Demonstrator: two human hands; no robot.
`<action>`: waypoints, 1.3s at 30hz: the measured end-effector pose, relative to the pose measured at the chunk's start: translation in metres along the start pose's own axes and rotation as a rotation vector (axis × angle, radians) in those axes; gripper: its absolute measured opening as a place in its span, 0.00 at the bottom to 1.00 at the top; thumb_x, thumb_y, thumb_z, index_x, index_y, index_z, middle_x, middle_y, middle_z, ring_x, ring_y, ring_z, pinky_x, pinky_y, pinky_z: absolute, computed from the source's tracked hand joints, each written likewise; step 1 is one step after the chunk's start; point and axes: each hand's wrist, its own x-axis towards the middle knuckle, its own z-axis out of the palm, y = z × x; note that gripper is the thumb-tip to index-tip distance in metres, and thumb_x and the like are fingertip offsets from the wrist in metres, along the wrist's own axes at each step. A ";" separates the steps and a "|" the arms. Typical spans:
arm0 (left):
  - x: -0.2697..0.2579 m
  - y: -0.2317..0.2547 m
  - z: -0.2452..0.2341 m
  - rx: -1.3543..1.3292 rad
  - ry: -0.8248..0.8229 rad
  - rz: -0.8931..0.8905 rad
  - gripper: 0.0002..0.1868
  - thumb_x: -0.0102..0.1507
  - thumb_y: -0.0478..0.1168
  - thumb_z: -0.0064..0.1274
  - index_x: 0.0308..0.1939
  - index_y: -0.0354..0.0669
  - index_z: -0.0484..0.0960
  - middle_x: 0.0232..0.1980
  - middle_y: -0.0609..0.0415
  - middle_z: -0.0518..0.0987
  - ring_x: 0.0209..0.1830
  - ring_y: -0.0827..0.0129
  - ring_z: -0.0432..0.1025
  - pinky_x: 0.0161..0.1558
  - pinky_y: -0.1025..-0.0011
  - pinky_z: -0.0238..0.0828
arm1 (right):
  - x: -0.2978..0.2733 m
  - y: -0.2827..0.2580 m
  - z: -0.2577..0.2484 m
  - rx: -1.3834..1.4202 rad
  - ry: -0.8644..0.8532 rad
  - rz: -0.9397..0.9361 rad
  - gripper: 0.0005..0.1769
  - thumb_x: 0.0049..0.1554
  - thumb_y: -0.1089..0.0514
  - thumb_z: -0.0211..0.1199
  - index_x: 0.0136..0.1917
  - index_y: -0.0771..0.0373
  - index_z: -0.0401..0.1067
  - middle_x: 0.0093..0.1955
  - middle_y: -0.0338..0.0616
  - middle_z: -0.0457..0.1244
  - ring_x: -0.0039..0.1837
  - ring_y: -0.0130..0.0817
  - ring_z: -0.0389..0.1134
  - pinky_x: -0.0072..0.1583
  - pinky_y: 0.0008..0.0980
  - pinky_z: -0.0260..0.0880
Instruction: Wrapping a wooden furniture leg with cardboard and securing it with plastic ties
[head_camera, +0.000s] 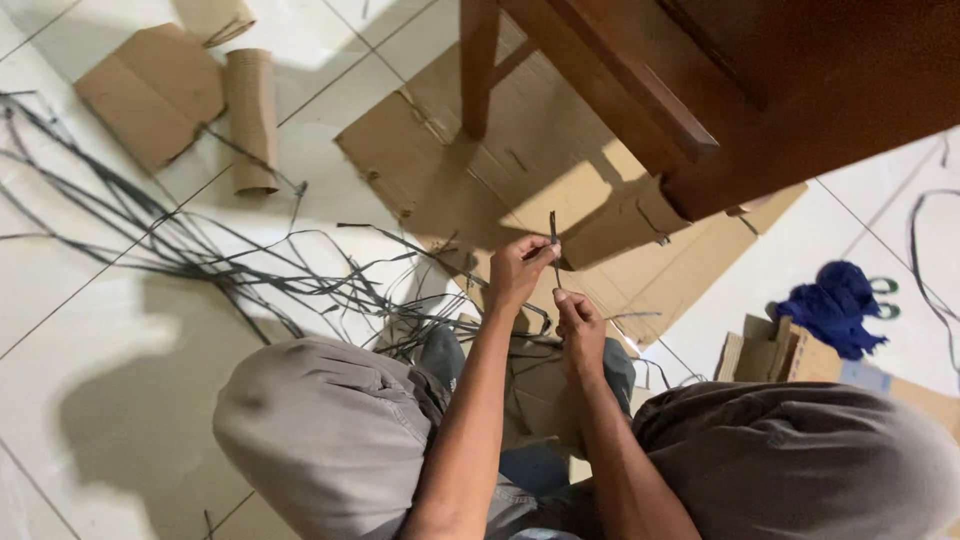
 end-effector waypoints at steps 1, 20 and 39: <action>0.000 -0.005 0.005 0.002 -0.020 -0.001 0.16 0.58 0.50 0.66 0.44 0.46 0.88 0.41 0.47 0.86 0.49 0.56 0.81 0.51 0.60 0.77 | 0.003 0.008 -0.010 0.003 0.020 -0.002 0.07 0.58 0.55 0.71 0.47 0.60 0.79 0.26 0.32 0.52 0.29 0.18 0.51 0.33 0.18 0.52; -0.029 0.001 0.084 -0.004 -0.457 -0.050 0.08 0.57 0.44 0.65 0.35 0.46 0.87 0.30 0.54 0.84 0.38 0.73 0.75 0.46 0.70 0.72 | 0.013 -0.012 -0.077 0.276 0.207 -0.053 0.10 0.61 0.56 0.68 0.54 0.63 0.76 0.44 0.48 0.69 0.43 0.30 0.71 0.49 0.26 0.73; -0.007 -0.036 0.094 -0.186 -0.324 -0.050 0.08 0.63 0.47 0.62 0.40 0.50 0.84 0.33 0.58 0.82 0.36 0.78 0.76 0.41 0.80 0.72 | 0.006 -0.006 -0.083 0.244 0.201 -0.030 0.09 0.62 0.53 0.67 0.49 0.61 0.75 0.34 0.37 0.60 0.30 0.17 0.52 0.31 0.15 0.51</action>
